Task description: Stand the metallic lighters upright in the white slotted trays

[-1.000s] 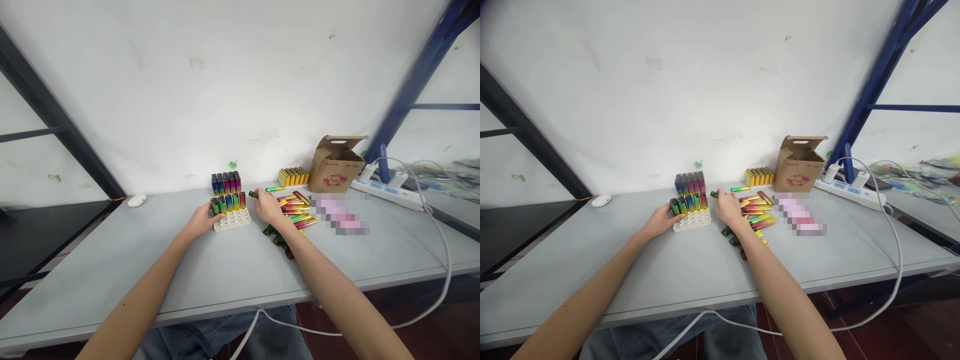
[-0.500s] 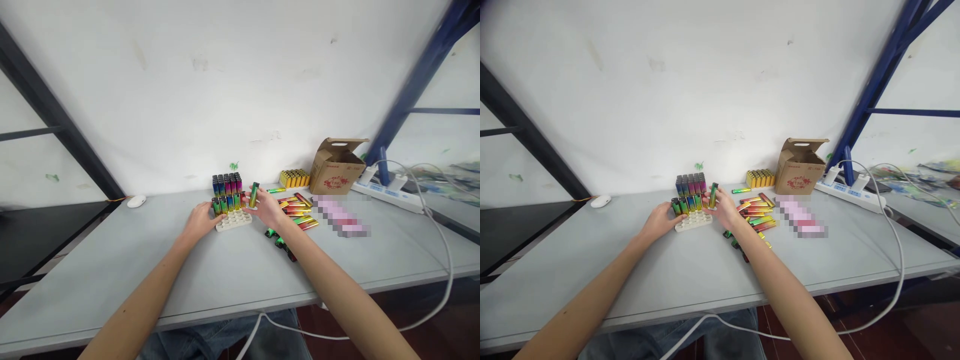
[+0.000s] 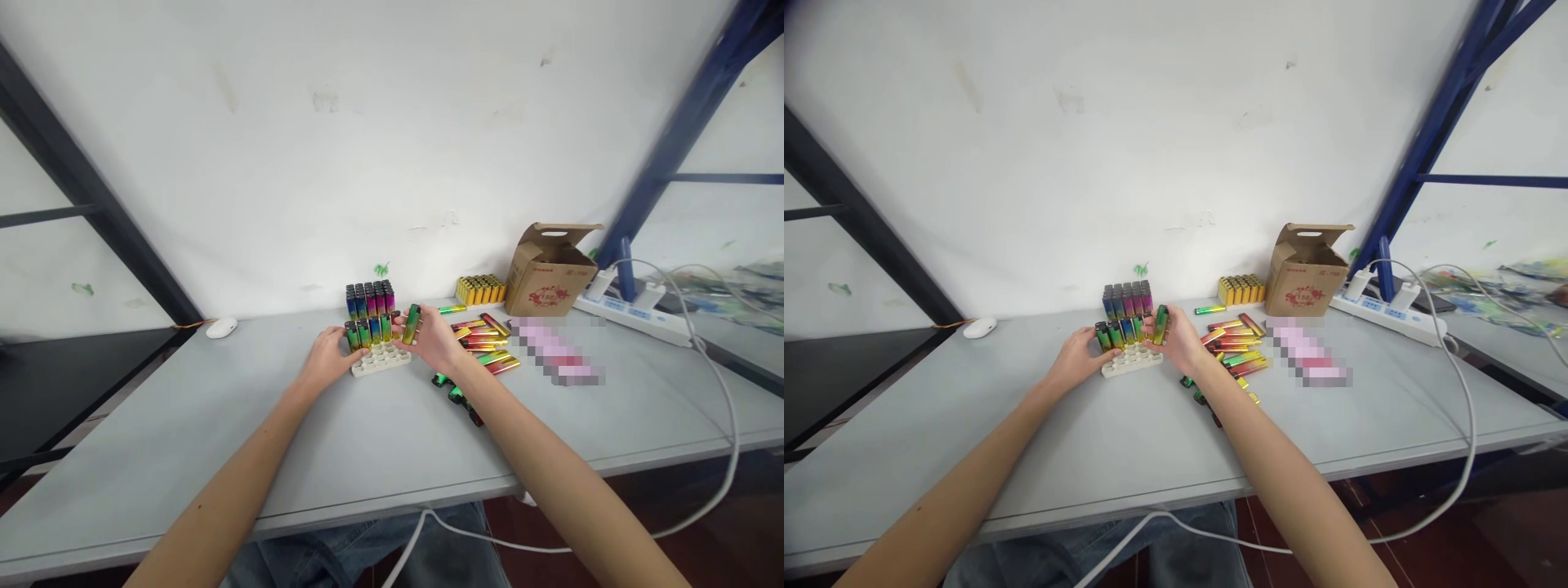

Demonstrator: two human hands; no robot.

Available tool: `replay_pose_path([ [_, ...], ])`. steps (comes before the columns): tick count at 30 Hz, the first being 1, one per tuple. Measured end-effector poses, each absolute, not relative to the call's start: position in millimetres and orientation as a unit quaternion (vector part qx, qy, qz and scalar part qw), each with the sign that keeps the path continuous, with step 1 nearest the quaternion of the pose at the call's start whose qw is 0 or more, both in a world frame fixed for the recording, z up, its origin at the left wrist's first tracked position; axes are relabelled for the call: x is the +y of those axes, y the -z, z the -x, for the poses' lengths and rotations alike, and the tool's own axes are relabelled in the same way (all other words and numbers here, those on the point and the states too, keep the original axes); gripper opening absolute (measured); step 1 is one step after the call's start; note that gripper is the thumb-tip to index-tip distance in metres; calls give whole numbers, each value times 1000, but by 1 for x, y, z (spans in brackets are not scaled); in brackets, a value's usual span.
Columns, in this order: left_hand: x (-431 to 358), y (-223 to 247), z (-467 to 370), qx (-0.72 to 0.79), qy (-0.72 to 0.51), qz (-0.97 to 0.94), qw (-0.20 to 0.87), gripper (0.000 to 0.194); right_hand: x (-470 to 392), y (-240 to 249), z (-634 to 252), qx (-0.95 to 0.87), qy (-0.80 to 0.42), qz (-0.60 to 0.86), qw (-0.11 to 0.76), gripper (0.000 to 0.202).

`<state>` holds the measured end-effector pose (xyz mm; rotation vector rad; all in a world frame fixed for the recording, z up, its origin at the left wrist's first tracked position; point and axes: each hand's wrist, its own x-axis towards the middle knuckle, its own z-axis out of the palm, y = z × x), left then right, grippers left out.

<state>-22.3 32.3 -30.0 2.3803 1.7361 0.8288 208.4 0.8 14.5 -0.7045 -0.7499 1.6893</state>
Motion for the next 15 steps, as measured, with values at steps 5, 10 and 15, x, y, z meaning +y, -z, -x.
replay_pose_path([
  [5,32,29,22,570,-265,-777,41,47,0,-11,-205,-358,-719,281,525,24],
  [10,32,31,22,575,-268,-772,34,44,0,-6,-199,-392,-719,289,496,28],
  [15,33,32,23,570,-282,-772,24,46,-3,-4,-193,-397,-698,310,509,28],
])
